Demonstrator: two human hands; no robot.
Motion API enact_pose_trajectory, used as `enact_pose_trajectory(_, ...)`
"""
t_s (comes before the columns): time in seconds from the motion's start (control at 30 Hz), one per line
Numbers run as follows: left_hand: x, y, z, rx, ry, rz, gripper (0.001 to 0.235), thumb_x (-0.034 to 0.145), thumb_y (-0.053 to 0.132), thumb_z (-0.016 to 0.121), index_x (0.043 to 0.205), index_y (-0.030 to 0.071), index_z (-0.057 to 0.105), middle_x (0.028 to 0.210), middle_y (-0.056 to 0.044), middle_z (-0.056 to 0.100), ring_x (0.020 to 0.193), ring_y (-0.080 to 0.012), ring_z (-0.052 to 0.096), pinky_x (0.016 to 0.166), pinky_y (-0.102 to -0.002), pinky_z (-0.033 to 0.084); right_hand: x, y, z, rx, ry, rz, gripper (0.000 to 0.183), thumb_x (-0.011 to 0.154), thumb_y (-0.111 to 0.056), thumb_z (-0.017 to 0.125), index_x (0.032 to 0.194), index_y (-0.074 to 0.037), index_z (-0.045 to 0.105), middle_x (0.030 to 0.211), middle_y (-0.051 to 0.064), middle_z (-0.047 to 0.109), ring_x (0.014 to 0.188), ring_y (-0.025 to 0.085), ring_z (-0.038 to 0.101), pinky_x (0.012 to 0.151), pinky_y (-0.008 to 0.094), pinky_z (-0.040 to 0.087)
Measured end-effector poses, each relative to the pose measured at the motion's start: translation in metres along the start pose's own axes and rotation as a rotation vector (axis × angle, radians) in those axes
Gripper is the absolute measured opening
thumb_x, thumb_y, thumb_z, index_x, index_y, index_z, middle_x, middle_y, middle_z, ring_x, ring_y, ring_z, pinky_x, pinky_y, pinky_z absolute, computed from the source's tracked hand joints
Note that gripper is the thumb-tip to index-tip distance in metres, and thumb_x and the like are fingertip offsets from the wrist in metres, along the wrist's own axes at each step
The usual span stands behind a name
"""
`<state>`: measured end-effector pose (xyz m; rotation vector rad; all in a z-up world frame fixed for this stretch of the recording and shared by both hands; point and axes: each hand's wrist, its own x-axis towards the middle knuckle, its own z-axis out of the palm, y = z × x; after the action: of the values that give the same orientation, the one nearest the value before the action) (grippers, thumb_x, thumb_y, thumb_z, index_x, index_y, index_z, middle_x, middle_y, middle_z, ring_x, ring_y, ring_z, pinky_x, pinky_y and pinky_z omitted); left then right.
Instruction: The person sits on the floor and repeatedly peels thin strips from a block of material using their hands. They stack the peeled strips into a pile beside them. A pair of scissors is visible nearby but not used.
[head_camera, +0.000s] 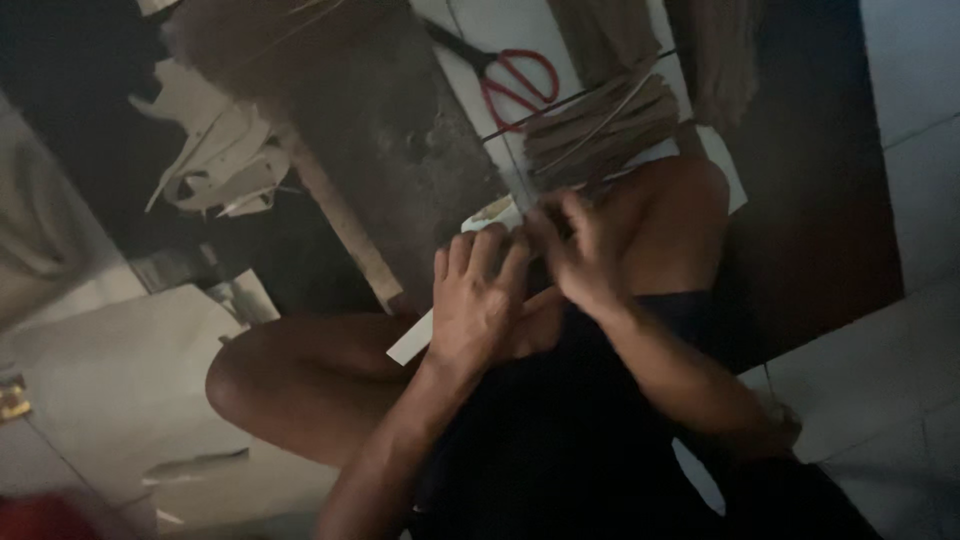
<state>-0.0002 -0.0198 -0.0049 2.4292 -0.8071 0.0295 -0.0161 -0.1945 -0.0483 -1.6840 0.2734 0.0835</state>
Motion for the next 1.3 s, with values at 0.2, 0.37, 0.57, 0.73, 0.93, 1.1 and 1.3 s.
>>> enact_pose_trajectory(0.2, -0.006, -0.008, -0.004, 0.023, -0.029, -0.008, 0.053, 0.079, 0.021, 0.087, 0.126, 0.01, 0.066, 0.127, -0.01, 0.058, 0.11, -0.0278, 0.06, 0.087, -0.042, 0.049, 0.0, 0.006, 0.01, 0.007, 0.062, 0.181, 0.019, 0.109, -0.023, 0.06, 0.107, -0.004, 0.064, 0.084, 0.0, 0.057, 0.073, 0.007, 0.05, 0.063, 0.028, 0.044)
enact_pose_trajectory(0.37, -0.007, -0.011, -0.013, -0.14, -0.048, -0.016, 0.062, 0.067, 0.021, 0.083, 0.124, 0.005, 0.065, 0.122, -0.014, 0.058, 0.104, -0.032, 0.06, 0.081, -0.046, 0.049, 0.005, 0.003, 0.005, -0.036, 0.001, 0.192, 0.022, 0.107, -0.027, 0.055, 0.108, -0.006, 0.063, 0.084, -0.004, 0.061, 0.074, 0.003, 0.055, 0.063, 0.024, 0.049)
enact_pose_trajectory(0.57, -0.007, -0.011, -0.014, -0.089, -0.107, -0.012, 0.047, 0.079, 0.013, 0.076, 0.124, 0.007, 0.066, 0.124, -0.013, 0.057, 0.106, -0.0313, 0.06, 0.082, -0.046, 0.05, 0.015, 0.017, 0.002, -0.078, 0.025, 0.194, 0.028, 0.107, -0.029, 0.058, 0.105, -0.002, 0.064, 0.086, 0.002, 0.065, 0.079, 0.007, 0.058, 0.069, 0.026, 0.052)
enact_pose_trajectory(0.73, -0.007, -0.011, -0.012, -0.061, -0.101, -0.021, 0.037, 0.087, 0.006, 0.069, 0.124, 0.01, 0.066, 0.124, -0.012, 0.059, 0.105, -0.0302, 0.061, 0.082, -0.045, 0.051, 0.024, 0.028, -0.004, -0.238, 0.008, 0.205, 0.03, 0.107, -0.03, 0.055, 0.109, -0.002, 0.065, 0.094, 0.007, 0.068, 0.083, 0.013, 0.065, 0.072, 0.03, 0.054)
enact_pose_trajectory(0.93, -0.007, -0.012, -0.013, -0.055, -0.103, -0.001, 0.036, 0.089, 0.006, 0.068, 0.125, 0.008, 0.066, 0.123, -0.013, 0.059, 0.104, -0.0299, 0.062, 0.082, -0.045, 0.052, 0.033, 0.036, -0.004, -0.224, 0.038, 0.145, 0.034, 0.105, -0.029, 0.055, 0.116, 0.002, 0.064, 0.107, 0.013, 0.07, 0.097, 0.02, 0.068, 0.082, 0.034, 0.055)
enact_pose_trajectory(1.1, -0.006, -0.011, -0.013, -0.062, -0.097, -0.002, 0.038, 0.089, 0.005, 0.068, 0.127, 0.006, 0.067, 0.122, -0.013, 0.059, 0.104, -0.0295, 0.061, 0.083, -0.044, 0.052, 0.041, 0.036, -0.008, -0.254, 0.014, 0.192, 0.038, 0.106, -0.034, 0.054, 0.119, 0.001, 0.063, 0.101, 0.013, 0.071, 0.09, 0.019, 0.068, 0.076, 0.035, 0.055)
enact_pose_trajectory(1.3, -0.008, -0.013, -0.009, -0.033, -0.094, 0.009, 0.037, 0.09, 0.001, 0.067, 0.127, 0.005, 0.068, 0.122, -0.012, 0.059, 0.104, -0.0276, 0.062, 0.081, -0.042, 0.053, 0.054, 0.042, -0.01, -0.256, 0.006, 0.254, 0.045, 0.105, -0.042, 0.056, 0.116, 0.001, 0.063, 0.082, 0.008, 0.068, 0.07, 0.015, 0.067, 0.061, 0.033, 0.055)
